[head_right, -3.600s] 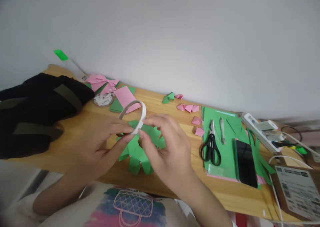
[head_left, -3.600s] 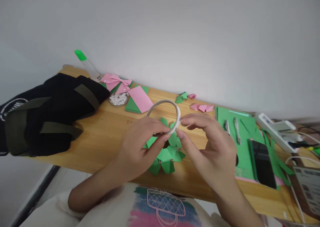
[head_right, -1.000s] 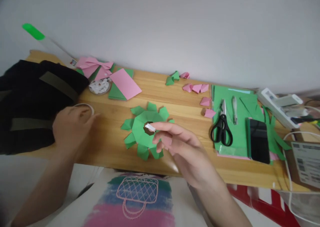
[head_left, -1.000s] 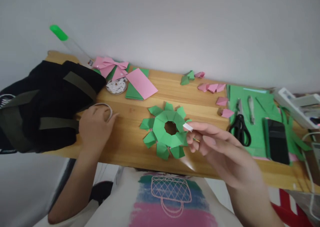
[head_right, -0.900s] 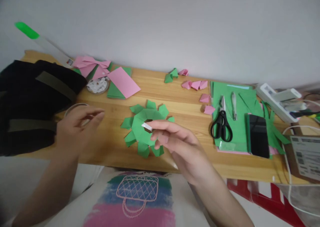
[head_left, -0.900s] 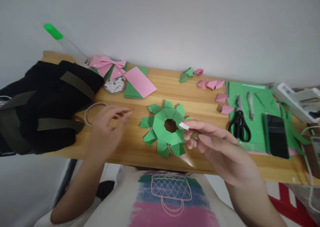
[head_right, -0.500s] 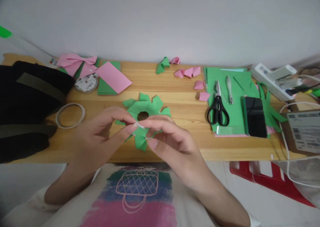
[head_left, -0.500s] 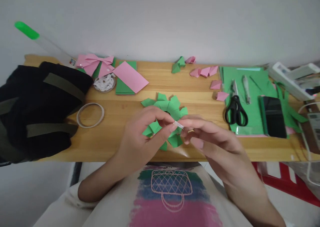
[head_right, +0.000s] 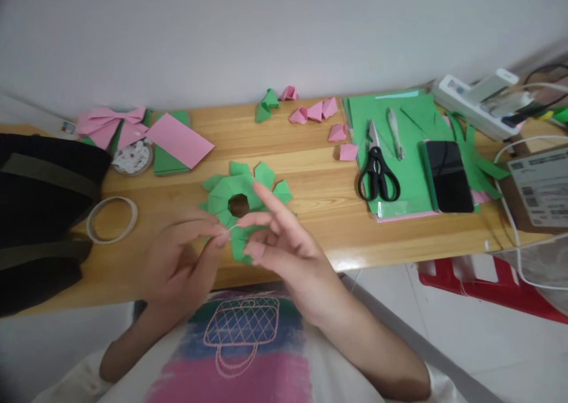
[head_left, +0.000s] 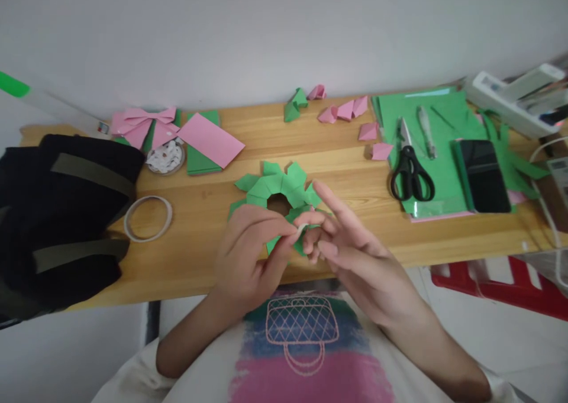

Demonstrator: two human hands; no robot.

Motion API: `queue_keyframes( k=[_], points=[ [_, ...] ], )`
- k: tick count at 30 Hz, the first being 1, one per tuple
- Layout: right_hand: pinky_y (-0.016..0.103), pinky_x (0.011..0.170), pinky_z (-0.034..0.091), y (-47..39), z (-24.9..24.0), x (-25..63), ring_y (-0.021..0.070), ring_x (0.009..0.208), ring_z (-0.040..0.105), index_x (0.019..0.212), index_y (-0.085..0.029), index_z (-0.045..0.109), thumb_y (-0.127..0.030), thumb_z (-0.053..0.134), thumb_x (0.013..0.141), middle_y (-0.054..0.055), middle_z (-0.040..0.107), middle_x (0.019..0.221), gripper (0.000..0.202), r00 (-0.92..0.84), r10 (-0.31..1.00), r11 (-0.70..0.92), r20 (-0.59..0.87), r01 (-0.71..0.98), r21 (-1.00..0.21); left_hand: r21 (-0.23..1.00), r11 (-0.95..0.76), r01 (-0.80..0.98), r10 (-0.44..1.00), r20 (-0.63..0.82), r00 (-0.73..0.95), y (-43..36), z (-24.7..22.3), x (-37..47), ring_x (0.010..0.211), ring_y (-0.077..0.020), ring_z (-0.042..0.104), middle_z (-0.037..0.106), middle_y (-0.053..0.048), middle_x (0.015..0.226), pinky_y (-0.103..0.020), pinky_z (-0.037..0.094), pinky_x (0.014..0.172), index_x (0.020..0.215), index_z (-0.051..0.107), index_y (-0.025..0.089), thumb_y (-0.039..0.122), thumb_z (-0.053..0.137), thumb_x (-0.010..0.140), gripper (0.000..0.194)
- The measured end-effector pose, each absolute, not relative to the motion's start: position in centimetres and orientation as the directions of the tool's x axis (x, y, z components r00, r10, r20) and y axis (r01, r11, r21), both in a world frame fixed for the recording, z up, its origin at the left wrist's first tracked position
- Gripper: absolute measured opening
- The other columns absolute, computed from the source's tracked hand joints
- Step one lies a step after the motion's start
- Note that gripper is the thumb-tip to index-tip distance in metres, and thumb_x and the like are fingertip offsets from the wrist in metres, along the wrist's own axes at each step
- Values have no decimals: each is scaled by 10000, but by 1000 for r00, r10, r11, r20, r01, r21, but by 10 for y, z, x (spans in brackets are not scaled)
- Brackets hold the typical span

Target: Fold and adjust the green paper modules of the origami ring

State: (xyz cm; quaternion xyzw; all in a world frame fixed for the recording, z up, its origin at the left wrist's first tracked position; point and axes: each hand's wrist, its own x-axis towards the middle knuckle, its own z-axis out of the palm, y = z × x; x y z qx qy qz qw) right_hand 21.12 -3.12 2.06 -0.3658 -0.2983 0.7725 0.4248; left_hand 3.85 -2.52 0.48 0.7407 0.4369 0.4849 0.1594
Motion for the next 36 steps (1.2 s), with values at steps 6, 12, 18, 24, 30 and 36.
queue_keyframes(
  k=[6,12,18,24,30,36],
  points=[
    [151,701,491,-32,16,214,62,736,565,972,-344,760,-218,762,836,-52,614,777,185,-177,962,-255,-209,-296,-921,807,-529,262,844,533,65,-28,4,48,799,-124,629,677,11,856,-291,542,700,977,675,232,113,671,912,135],
    [169,706,499,-33,14,215,62,735,584,897,-293,738,-224,758,840,-51,634,794,91,-77,987,-154,-142,-184,-971,904,-415,108,909,407,86,-30,1,53,747,-119,626,676,2,834,-260,540,662,975,711,239,162,713,895,112],
    [194,716,500,-35,14,220,77,794,602,828,-243,685,-178,705,881,-41,650,809,86,-82,997,8,16,-98,-995,900,-402,168,914,384,134,-33,2,56,766,-139,628,703,-18,897,-278,559,686,1043,703,263,153,687,908,175],
    [250,767,504,-36,0,242,109,851,626,892,-250,690,-119,688,889,-26,682,863,132,48,984,167,171,82,-983,592,-458,663,859,486,161,-29,-13,40,990,-224,661,700,-58,1105,-400,560,902,1319,555,282,258,703,908,438],
    [318,750,519,0,-27,256,154,800,642,870,-245,659,-306,740,866,11,688,851,102,133,982,110,136,185,-977,350,-410,842,878,403,260,-35,-46,31,1215,-398,580,597,-188,1329,-572,491,1003,1252,575,195,413,791,814,534],
    [336,773,527,50,-23,240,164,817,643,875,-232,585,-525,691,868,25,668,886,312,-314,936,219,158,169,-961,399,-483,779,870,320,376,-32,-45,21,1234,-384,565,624,-171,1266,-600,492,1009,1135,666,197,302,752,842,323]
  ],
)
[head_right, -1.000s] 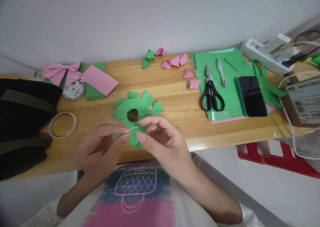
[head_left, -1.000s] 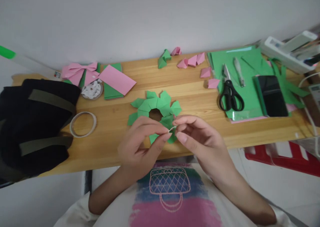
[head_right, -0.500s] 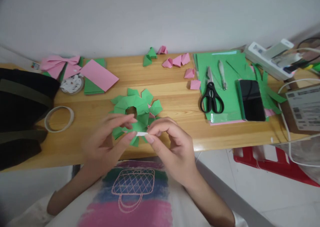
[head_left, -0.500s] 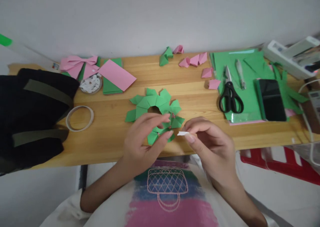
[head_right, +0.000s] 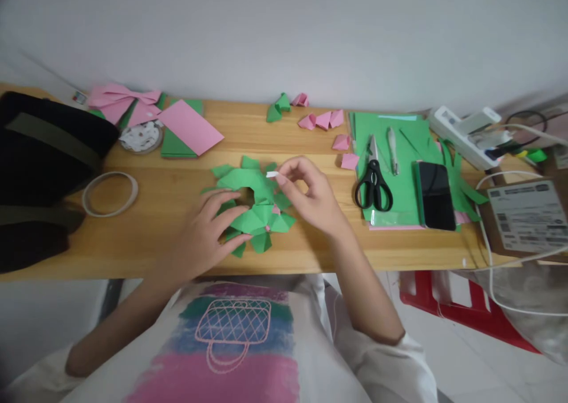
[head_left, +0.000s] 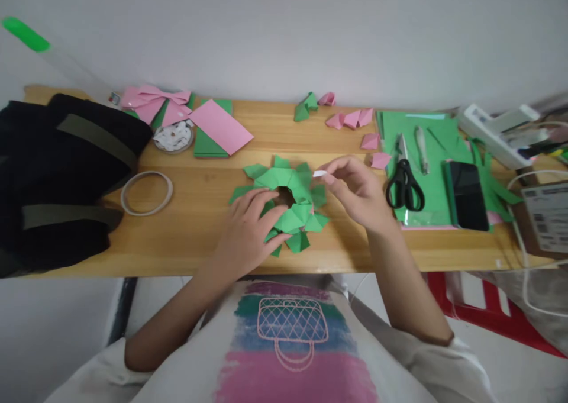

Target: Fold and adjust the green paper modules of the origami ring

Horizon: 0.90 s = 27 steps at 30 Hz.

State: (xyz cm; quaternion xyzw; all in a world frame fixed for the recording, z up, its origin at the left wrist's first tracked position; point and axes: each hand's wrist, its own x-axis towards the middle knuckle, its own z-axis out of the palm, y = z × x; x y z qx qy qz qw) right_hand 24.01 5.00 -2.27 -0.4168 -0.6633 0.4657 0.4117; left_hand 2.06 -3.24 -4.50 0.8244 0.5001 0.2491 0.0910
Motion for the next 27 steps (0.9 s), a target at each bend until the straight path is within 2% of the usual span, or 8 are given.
queue_keyframes(
  k=[4,8,10,13,16,18,23,27],
  points=[
    [312,699,507,61,-10,227,151,756,612,868,-220,579,-573,646,885,24,655,835,359,-450,880,287,154,245,-926,380,-627,680,778,267,569,-24,-34,-12,1387,-405,451,546,-182,1401,-639,438,1064,1184,668,201,156,641,870,319],
    [308,720,527,46,-9,224,149,773,629,897,-199,618,-484,648,911,32,670,840,287,-507,853,303,124,289,-908,398,-617,679,787,322,526,-25,-31,-37,1397,-387,445,533,-135,1422,-649,433,1043,1208,667,229,10,418,843,493],
    [309,730,542,37,-10,226,150,779,641,915,-201,632,-423,680,900,31,684,848,228,-519,848,298,108,299,-907,420,-561,713,826,348,444,-31,-30,-38,1292,-355,546,583,-127,1346,-585,486,1000,1164,677,215,9,405,823,482],
    [327,763,562,29,-6,229,164,803,663,924,-213,655,-368,731,863,31,717,870,183,-561,824,304,80,320,-897,521,-450,725,887,358,292,-45,-24,-25,1007,-264,660,664,-103,1084,-422,562,858,1051,682,196,93,479,848,305],
    [324,775,565,30,1,228,166,805,669,915,-223,687,-337,774,824,25,736,877,170,-654,755,333,46,323,-886,701,-275,658,961,219,168,-55,-19,-7,763,-174,642,659,-44,880,-306,538,700,946,662,182,228,567,915,110],
    [318,767,560,34,3,226,165,799,665,909,-227,698,-335,778,819,22,738,874,162,-699,714,349,36,311,-884,739,-191,646,981,159,108,-58,-19,4,680,-148,606,634,-12,794,-266,481,617,868,641,185,295,613,912,123],
    [332,750,552,41,-4,224,170,778,649,917,-226,701,-344,752,836,31,733,877,151,-707,707,353,30,315,-881,611,-31,791,995,93,-32,-54,-20,26,611,-153,519,544,8,689,-259,340,541,724,526,191,344,684,847,252],
    [298,690,518,39,-10,226,144,721,628,927,-221,707,-290,699,883,18,723,846,82,-666,743,343,66,295,-892,542,-11,840,999,33,-8,-52,-13,31,604,-164,522,537,6,693,-267,320,531,723,508,200,265,671,803,193]
  ],
)
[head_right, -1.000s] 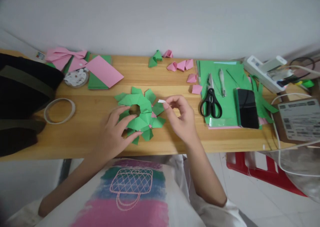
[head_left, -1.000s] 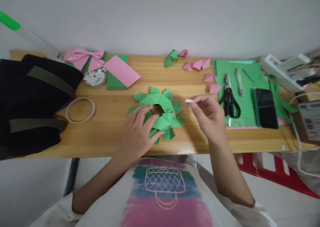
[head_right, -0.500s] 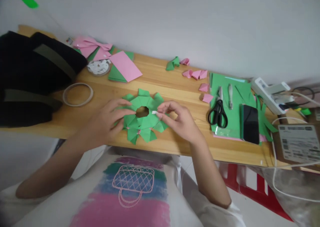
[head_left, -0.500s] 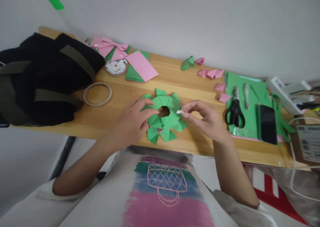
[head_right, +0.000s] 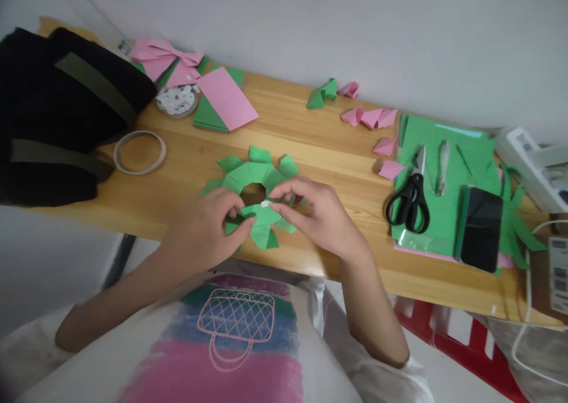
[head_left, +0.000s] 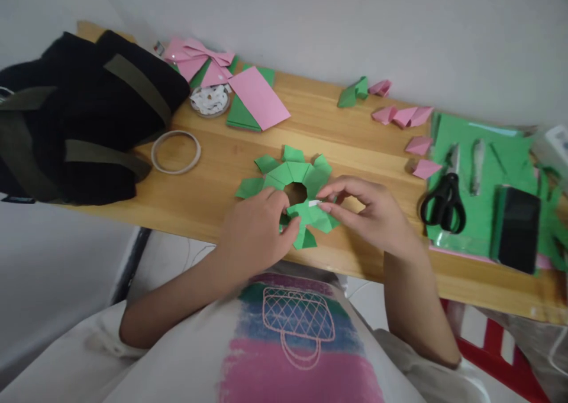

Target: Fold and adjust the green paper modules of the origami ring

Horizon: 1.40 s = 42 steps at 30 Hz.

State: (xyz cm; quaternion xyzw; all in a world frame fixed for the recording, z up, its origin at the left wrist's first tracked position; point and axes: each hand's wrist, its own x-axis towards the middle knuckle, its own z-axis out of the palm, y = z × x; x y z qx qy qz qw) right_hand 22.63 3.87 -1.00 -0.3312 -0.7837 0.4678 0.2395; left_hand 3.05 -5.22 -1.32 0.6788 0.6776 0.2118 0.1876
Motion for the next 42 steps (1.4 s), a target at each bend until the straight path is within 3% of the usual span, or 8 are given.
queue_keyframes(
  k=[5,12,19,26,34,38,42],
  points=[
    [262,624,480,31,-13,227,124,715,624,933,-217,706,-266,693,887,5,727,865,69,-619,783,264,62,241,-934,646,-113,755,991,25,128,-52,-7,19,537,-120,501,580,22,714,-247,359,489,802,576,205,224,632,852,78],
    [232,554,509,17,-20,206,79,608,610,1070,-218,611,-304,608,932,14,704,1002,163,-602,793,-106,-89,7,-994,615,-190,766,980,68,189,-55,-6,14,568,-126,574,644,10,762,-241,405,485,892,614,223,224,628,894,14],
    [219,537,502,12,-27,196,77,594,603,1021,-210,585,-278,566,949,-9,654,864,100,-619,784,-70,-56,1,-998,604,-186,775,982,134,132,-61,-3,23,598,-131,605,668,19,755,-230,430,491,887,630,226,197,625,886,30],
    [235,474,523,13,-31,194,102,579,649,996,-231,580,-339,614,925,-9,674,866,134,-570,811,-229,-134,-99,-968,641,-213,737,970,231,80,-53,-8,20,557,-114,597,703,22,793,-225,431,468,884,682,249,129,636,835,138],
    [215,417,531,16,-32,202,95,570,675,998,-205,593,-383,802,753,39,699,1045,368,-548,812,-274,-199,-57,-960,813,-39,581,999,26,31,-23,-12,2,476,-108,585,641,38,599,-211,446,451,825,707,199,171,648,821,65],
    [198,386,513,17,-26,197,71,512,643,958,-181,598,-435,866,655,31,689,995,477,-517,823,-264,-237,21,-964,891,181,416,983,-175,-52,-17,-14,1,530,-116,612,660,20,639,-211,470,490,822,691,180,152,654,782,61],
    [179,328,474,19,-21,189,49,428,595,905,-174,609,-498,871,628,8,664,911,501,-453,847,-251,-279,123,-960,941,223,255,974,-204,-98,-18,-20,3,546,-92,600,668,16,683,-190,479,511,821,677,152,123,669,764,64]
  ],
)
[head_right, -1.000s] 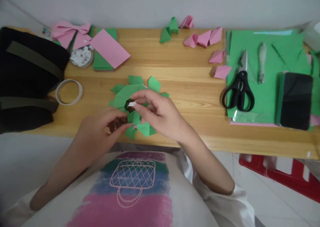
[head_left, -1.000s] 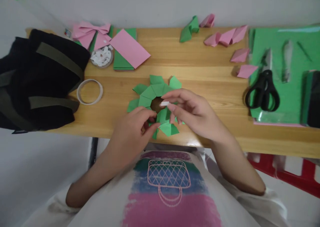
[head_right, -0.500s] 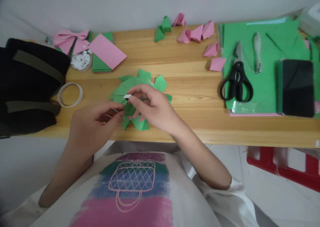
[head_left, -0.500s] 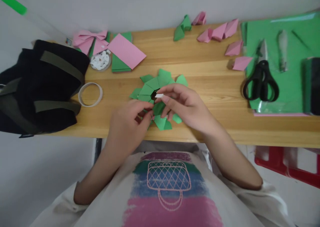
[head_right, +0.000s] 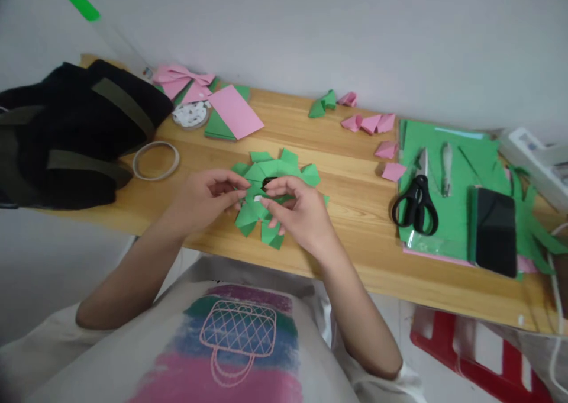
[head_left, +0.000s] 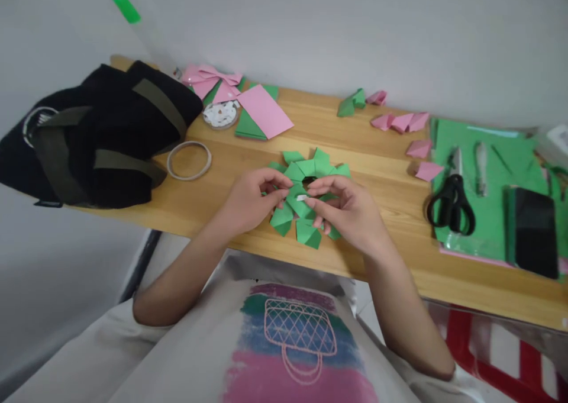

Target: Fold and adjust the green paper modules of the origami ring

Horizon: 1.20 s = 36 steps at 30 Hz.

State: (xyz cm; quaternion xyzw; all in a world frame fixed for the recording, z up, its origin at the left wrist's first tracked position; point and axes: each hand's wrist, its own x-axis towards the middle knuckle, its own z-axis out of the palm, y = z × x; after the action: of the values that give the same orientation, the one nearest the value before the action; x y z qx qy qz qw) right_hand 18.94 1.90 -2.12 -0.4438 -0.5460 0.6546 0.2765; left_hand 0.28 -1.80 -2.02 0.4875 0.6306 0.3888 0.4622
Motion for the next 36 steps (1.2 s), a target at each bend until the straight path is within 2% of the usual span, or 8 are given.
queue_keyframes(
  k=[4,8,12,18,22,29,36],
  points=[
    [174,299,457,23,-15,187,61,394,596,875,-156,622,-501,895,599,13,674,862,519,-420,848,-245,-323,230,-942,962,262,71,962,-255,-94,-18,-25,5,498,-67,567,649,22,651,-163,468,461,800,665,136,62,648,777,80],
    [169,289,452,30,-8,186,74,374,593,870,-143,637,-501,914,573,1,684,773,542,-421,835,-236,-354,308,-922,952,307,0,949,-306,-78,-16,-24,5,482,-66,569,621,30,594,-143,455,419,774,664,127,-12,606,785,152],
    [161,286,443,35,-6,184,75,362,584,820,-141,641,-504,904,591,-2,684,691,504,-438,832,-195,-341,345,-918,956,293,-23,954,-294,-49,-14,-24,4,483,-64,580,629,33,592,-139,455,423,748,666,127,-38,601,775,180],
    [154,302,455,40,-8,184,71,353,568,759,-144,664,-369,888,657,-26,653,583,333,-468,824,-148,-319,367,-918,963,267,43,963,-265,-48,-14,-22,4,482,-57,575,651,34,620,-142,463,448,757,681,130,-45,603,780,193],
    [150,312,460,40,-9,184,63,355,564,745,-149,666,-332,886,668,-30,658,588,296,-467,831,-133,-302,360,-923,962,258,86,966,-254,-53,-14,-21,5,496,-56,580,662,30,631,-145,475,477,761,686,133,-44,603,779,197],
    [153,309,450,37,-8,182,53,350,541,754,-158,665,-468,876,658,-34,646,579,387,-452,841,-138,-296,349,-927,962,173,212,984,-157,-88,-18,-23,7,668,-96,654,697,14,697,-188,525,626,799,718,142,25,643,772,141],
    [143,315,449,37,-9,183,49,358,545,754,-158,660,-462,871,665,-37,639,583,380,-453,839,-142,-302,353,-925,947,134,292,989,-111,-95,-20,-21,8,689,-100,661,702,31,682,-200,527,683,795,721,168,95,667,798,91]
  ],
)
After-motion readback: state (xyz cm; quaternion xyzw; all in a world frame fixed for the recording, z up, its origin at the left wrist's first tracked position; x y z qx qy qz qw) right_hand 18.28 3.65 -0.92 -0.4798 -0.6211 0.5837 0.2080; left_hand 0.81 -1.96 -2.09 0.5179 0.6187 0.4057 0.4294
